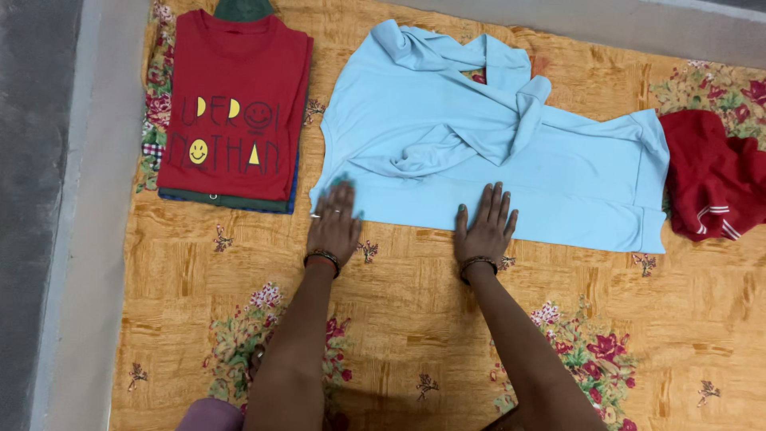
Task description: The person folds a red t-shirt and places it on a stack of folded clothes. Then, the person unfolds and folds a light blue long-sleeved shirt, smoothing it out before folding it into a compact rectangle.
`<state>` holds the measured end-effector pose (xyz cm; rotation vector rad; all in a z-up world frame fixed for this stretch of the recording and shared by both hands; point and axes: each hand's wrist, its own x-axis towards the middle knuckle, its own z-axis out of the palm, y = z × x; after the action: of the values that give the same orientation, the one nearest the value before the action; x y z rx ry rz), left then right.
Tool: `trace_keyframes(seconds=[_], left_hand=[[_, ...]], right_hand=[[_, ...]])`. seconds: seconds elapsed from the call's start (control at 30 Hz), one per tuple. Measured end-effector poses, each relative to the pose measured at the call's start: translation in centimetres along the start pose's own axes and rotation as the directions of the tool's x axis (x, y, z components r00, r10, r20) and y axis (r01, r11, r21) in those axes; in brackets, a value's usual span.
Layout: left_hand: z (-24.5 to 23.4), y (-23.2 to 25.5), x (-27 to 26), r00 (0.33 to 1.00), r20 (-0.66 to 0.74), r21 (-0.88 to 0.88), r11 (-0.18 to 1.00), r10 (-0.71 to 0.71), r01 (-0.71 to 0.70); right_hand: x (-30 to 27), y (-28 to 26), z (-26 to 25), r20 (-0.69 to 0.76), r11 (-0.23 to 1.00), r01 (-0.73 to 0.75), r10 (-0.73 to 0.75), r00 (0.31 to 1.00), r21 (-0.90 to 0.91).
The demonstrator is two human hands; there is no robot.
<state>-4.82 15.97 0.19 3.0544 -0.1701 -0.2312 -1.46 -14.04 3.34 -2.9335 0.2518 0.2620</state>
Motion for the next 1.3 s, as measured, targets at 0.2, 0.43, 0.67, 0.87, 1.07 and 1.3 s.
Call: trace_keyframes(seconds=[0.2, 0.43, 0.67, 0.87, 1.07, 1.3], left_hand=[[1.2, -0.2, -1.0, 0.825, -0.247, -0.234, 0.857, -0.508, 0.459], [0.2, -0.4, -0.3, 0.745, -0.308, -0.377, 0.795, -0.592, 0.476], [0.4, -1.4, 0.9, 0.695, -0.411, -0.723, 0.675, -0.59, 0.146], [1.5, -1.8, 1.6, 0.735, -0.306, -0.58, 0.731, -0.604, 0.36], [3.2, 0.5, 1.5, 0.798, -0.481, -0.295, 0.924, -0.362, 0.242], [1.2, 3.7, 1.4, 0.977, -0.162, -0.129, 0.978, 0.141, -0.162]], right_hand=[[0.1, -0.1, 0.1, -0.015, 1.0, -0.001, 0.001, 1.0, 0.002], [0.0, -0.3, -0.1, -0.045, 1.0, 0.006, -0.006, 0.999, 0.009], [-0.1, -0.4, -0.2, -0.033, 1.0, -0.007, 0.008, 0.999, 0.022], [0.2, -0.4, 0.0, -0.043, 1.0, 0.001, -0.002, 0.999, -0.008], [-0.2, -0.2, -0.1, -0.028, 1.0, -0.005, 0.005, 1.0, -0.01], [-0.1, -0.2, 0.0, -0.045, 1.0, -0.009, 0.009, 0.999, 0.011]])
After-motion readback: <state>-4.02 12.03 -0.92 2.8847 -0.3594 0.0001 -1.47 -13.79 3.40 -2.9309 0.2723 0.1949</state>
